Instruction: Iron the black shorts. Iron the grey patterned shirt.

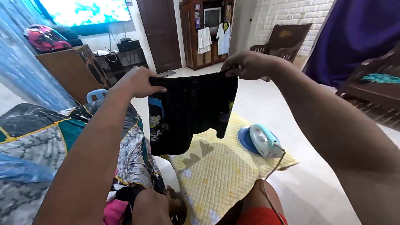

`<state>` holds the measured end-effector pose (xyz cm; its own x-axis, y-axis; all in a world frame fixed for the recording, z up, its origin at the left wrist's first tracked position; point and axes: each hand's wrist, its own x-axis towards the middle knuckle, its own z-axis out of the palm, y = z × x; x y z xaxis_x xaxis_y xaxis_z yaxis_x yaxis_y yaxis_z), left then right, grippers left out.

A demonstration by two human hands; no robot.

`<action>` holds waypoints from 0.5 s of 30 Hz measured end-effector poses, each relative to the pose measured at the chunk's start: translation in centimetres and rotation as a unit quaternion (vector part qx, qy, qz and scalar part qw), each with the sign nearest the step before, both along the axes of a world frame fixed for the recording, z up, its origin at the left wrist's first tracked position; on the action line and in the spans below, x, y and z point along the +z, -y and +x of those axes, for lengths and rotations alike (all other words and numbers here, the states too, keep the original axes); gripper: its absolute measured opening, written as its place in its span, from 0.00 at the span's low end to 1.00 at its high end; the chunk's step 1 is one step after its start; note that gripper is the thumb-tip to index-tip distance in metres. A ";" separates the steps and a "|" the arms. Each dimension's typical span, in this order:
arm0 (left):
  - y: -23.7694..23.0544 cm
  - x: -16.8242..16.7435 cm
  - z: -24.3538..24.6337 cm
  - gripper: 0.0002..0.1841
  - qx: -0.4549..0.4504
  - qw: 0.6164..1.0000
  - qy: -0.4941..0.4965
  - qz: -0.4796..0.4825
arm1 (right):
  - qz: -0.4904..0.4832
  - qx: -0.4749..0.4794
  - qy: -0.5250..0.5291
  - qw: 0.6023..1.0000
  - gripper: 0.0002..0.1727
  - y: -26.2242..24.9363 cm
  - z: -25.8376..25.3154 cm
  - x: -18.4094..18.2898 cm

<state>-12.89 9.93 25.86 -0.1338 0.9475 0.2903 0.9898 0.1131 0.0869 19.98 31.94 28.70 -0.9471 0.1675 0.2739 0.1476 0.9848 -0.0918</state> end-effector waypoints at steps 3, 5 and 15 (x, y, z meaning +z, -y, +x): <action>-0.1 0.5 0.4 0.25 0.039 0.999 -0.024 -0.006 | 0.041 -0.014 0.044 0.998 0.06 0.3 -0.4 0.4; -0.4 0.7 0.3 0.26 0.063 0.997 -0.044 -0.007 | 0.046 -0.035 0.081 0.995 0.08 0.9 -0.5 0.7; -0.9 0.7 -0.2 0.19 0.043 0.998 -0.020 0.029 | 0.020 -0.002 0.046 0.999 0.23 0.7 0.3 -0.9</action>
<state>-13.09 10.81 26.51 -0.2007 0.9149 0.3504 0.9795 0.1930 0.0570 20.25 31.23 27.80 -0.9679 0.1616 0.1924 0.1571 0.9868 -0.0386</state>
